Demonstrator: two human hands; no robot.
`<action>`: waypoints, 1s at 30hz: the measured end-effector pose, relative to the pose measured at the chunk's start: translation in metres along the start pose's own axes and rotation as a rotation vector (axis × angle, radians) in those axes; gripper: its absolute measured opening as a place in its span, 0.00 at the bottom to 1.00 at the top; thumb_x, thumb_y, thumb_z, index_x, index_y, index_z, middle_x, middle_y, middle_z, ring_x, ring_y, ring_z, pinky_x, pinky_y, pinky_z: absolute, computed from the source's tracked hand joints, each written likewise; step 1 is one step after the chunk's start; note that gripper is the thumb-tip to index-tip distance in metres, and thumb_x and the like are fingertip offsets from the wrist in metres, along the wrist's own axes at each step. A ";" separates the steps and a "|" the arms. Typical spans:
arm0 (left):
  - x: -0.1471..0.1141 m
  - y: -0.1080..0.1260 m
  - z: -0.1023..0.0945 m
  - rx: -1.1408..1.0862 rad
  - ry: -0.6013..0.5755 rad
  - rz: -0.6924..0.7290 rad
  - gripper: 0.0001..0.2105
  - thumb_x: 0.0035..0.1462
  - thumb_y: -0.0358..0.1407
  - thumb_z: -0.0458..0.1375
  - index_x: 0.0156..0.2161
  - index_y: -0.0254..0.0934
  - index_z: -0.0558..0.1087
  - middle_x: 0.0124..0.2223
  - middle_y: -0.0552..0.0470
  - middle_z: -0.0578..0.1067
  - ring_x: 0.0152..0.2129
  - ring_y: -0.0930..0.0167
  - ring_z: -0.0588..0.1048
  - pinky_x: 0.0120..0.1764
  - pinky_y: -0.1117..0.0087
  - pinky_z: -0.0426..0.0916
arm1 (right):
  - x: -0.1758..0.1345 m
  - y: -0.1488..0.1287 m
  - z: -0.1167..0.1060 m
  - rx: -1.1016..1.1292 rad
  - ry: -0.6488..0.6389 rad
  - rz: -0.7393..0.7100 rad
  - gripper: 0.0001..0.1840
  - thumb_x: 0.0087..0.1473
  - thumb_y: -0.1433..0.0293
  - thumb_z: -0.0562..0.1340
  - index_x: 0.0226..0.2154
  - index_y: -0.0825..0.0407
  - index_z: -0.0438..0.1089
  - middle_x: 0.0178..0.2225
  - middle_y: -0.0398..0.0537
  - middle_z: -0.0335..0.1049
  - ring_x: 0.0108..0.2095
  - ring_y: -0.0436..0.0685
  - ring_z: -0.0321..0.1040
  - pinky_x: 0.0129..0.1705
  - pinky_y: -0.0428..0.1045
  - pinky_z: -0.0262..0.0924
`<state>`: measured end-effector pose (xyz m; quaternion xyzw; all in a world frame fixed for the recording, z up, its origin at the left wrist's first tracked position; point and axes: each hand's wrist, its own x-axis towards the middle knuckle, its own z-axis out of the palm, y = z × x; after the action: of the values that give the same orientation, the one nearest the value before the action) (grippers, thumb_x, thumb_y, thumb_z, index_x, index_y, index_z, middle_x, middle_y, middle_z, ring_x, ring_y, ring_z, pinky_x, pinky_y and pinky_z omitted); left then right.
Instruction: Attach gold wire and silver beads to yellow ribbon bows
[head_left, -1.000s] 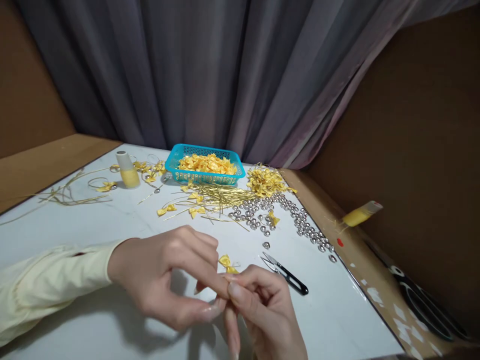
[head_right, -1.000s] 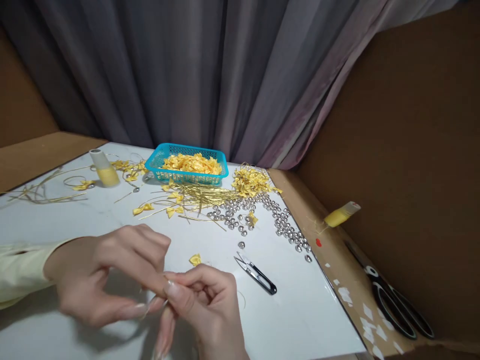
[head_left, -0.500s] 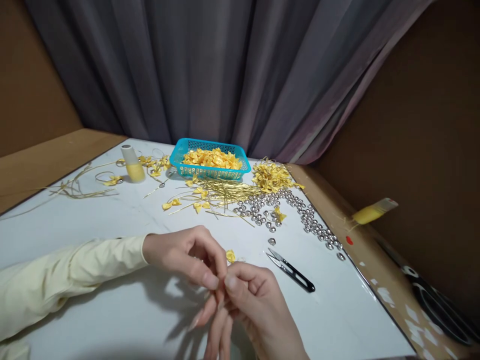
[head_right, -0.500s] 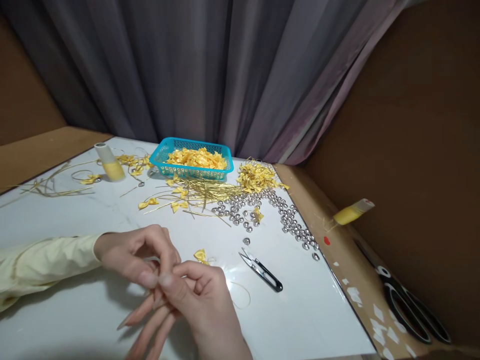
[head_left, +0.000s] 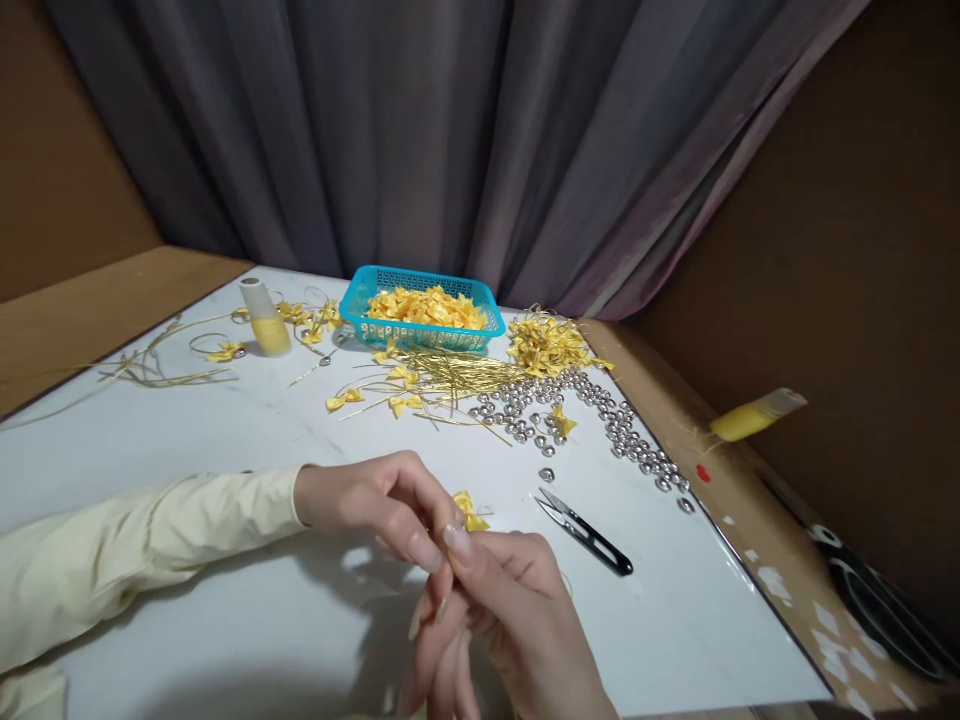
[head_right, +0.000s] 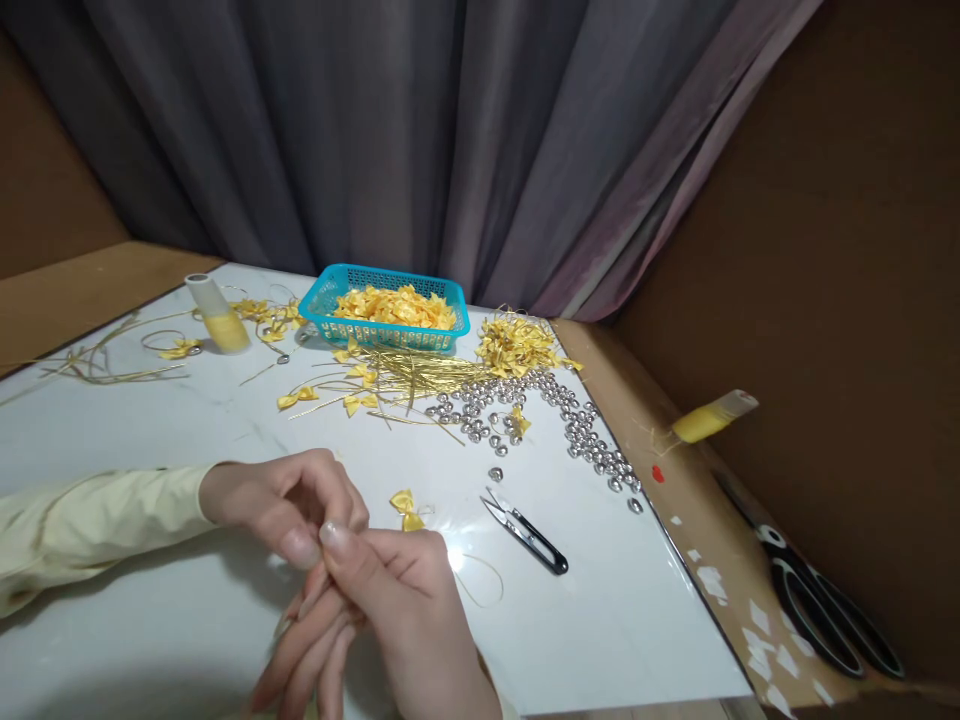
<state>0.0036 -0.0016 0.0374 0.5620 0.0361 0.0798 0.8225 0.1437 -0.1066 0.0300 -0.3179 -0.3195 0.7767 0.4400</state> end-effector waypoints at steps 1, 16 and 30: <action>0.000 0.000 0.000 -0.008 -0.013 0.005 0.03 0.47 0.32 0.62 0.27 0.33 0.75 0.22 0.56 0.66 0.16 0.79 0.59 0.19 0.77 0.52 | 0.000 0.000 0.000 0.005 0.003 -0.003 0.25 0.52 0.54 0.60 0.20 0.59 0.66 0.11 0.47 0.67 0.07 0.45 0.58 0.07 0.37 0.49; 0.005 -0.001 0.001 0.176 -0.015 0.114 0.10 0.47 0.36 0.63 0.22 0.32 0.71 0.24 0.56 0.65 0.20 0.78 0.62 0.24 0.78 0.60 | 0.000 0.000 0.002 -0.091 -0.021 -0.022 0.28 0.53 0.50 0.58 0.18 0.58 0.65 0.10 0.45 0.65 0.06 0.43 0.52 0.07 0.38 0.44; 0.004 -0.003 -0.001 0.193 0.004 0.113 0.08 0.46 0.35 0.63 0.22 0.33 0.73 0.24 0.56 0.66 0.20 0.78 0.63 0.24 0.78 0.60 | -0.002 -0.002 0.003 -0.189 0.054 -0.073 0.26 0.53 0.52 0.58 0.18 0.56 0.65 0.11 0.43 0.64 0.09 0.44 0.56 0.08 0.39 0.44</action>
<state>0.0075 -0.0013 0.0350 0.6394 0.0136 0.1234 0.7588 0.1430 -0.1086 0.0337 -0.3668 -0.3907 0.7177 0.4447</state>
